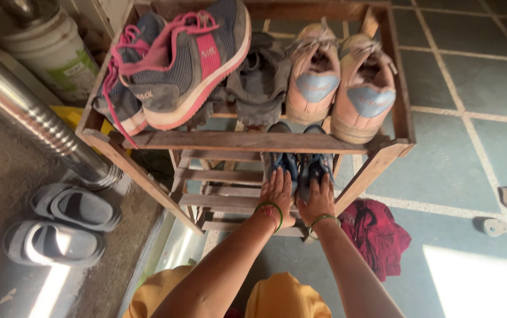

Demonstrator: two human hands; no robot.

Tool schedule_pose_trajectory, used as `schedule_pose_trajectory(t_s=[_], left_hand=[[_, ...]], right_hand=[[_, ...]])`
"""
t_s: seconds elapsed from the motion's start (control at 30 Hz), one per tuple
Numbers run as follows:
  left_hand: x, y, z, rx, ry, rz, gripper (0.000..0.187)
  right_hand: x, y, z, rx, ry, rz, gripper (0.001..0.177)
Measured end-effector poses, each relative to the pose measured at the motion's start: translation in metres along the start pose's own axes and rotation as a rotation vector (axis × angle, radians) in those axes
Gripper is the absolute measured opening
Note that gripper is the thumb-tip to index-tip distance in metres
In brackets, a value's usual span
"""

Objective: The person picks up various pairs of shoes from a staircase, taps them together to remove dust, and places them onto a wooden shoe rack. The person handles sneakers, sandals, and slippers one by one, arranging them on the rack shelves.

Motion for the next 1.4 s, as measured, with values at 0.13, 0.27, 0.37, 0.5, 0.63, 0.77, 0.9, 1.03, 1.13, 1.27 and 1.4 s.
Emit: schedule_pose_trajectory(t_s=[0.13, 0.27, 0.37, 0.5, 0.63, 0.77, 0.9, 1.03, 1.13, 1.27, 1.4], left_hand=[[0.008, -0.004, 0.003, 0.046, 0.049, 0.032, 0.095], [0.02, -0.014, 0.007, -0.107, 0.075, 0.022, 0.056], [0.018, -0.018, 0.0, -0.215, 0.063, -0.028, 0.055], [0.02, -0.018, 0.0, -0.098, 0.0, -0.017, 0.065], [0.023, -0.015, 0.016, 0.049, -0.024, -0.04, 0.112], [0.018, -0.019, 0.021, 0.099, -0.049, -0.024, 0.131], [0.015, -0.014, 0.016, 0.1, -0.064, -0.022, 0.137], [0.01, -0.01, 0.01, 0.092, -0.087, -0.029, 0.138], [0.01, -0.01, 0.007, 0.083, -0.096, -0.028, 0.138], [0.015, -0.011, 0.008, 0.046, -0.085, -0.04, 0.137], [0.024, -0.014, 0.005, 0.012, -0.089, -0.063, 0.133]], right_hand=[[0.003, 0.007, 0.006, 0.089, 0.096, -0.036, 0.051], [0.01, 0.004, 0.008, 0.153, 0.112, -0.065, 0.034], [0.011, 0.006, 0.012, 0.215, 0.027, 0.004, 0.027], [0.014, 0.019, 0.022, 0.176, 0.105, -0.126, 0.052], [0.01, 0.025, 0.037, 0.04, 0.039, -0.159, 0.073], [0.007, 0.021, 0.038, -0.098, -0.055, -0.21, 0.089], [0.001, 0.011, 0.016, -0.089, -0.11, -0.204, 0.089], [-0.01, -0.005, -0.01, -0.019, -0.176, -0.118, 0.093], [-0.014, -0.013, -0.019, -0.006, -0.202, -0.074, 0.096], [-0.012, -0.014, -0.02, -0.03, -0.21, -0.07, 0.1], [-0.009, -0.014, -0.017, -0.021, -0.239, -0.038, 0.101]])
Point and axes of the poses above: each hand's wrist, its own x-axis towards the middle knuckle, its own z-axis out of the palm, y = z × x, the point moved 3 cm from there along x, towards the middle knuckle, and after that the axes turned 9 degrees about -x, right-handed, at the moved point
